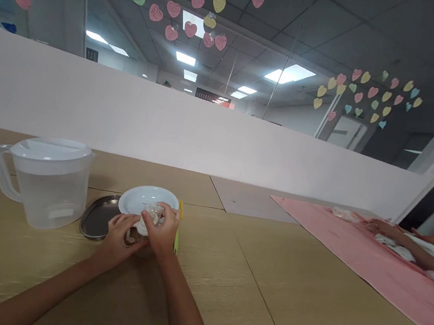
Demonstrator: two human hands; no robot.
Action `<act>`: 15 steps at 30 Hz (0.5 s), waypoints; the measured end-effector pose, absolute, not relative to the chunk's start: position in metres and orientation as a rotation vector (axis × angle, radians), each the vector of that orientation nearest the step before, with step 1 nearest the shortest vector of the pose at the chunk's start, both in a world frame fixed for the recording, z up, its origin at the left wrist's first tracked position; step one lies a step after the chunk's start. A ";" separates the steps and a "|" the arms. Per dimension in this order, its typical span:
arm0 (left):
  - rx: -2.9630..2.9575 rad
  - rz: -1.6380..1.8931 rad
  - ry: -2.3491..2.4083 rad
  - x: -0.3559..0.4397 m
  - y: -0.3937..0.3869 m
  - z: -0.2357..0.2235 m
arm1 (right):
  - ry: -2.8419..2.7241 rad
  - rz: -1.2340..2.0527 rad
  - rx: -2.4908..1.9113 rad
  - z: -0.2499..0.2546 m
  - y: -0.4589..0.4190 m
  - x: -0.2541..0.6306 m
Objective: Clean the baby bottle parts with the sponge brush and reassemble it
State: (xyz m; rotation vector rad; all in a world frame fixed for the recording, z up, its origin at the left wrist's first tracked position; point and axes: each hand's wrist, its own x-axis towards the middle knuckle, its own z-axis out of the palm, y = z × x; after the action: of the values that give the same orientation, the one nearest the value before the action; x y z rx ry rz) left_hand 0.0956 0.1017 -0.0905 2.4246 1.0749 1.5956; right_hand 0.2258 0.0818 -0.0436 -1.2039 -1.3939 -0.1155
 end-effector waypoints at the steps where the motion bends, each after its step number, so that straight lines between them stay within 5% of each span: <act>1: 2.427 1.601 1.069 0.095 0.102 -0.091 | -1.390 -0.126 -1.215 -0.043 0.082 0.226; 8: 2.413 1.496 1.046 0.093 0.099 -0.082 | -1.475 -0.321 -1.131 -0.028 0.074 0.230; 15: 2.428 1.442 1.017 0.091 0.095 -0.077 | -1.076 -0.093 -1.225 -0.022 0.083 0.251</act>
State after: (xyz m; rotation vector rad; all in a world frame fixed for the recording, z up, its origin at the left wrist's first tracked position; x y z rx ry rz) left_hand 0.0910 0.0946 -0.0772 2.4279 1.0165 1.4417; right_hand 0.2507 0.0833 -0.0220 -1.2247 -1.0762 -0.0927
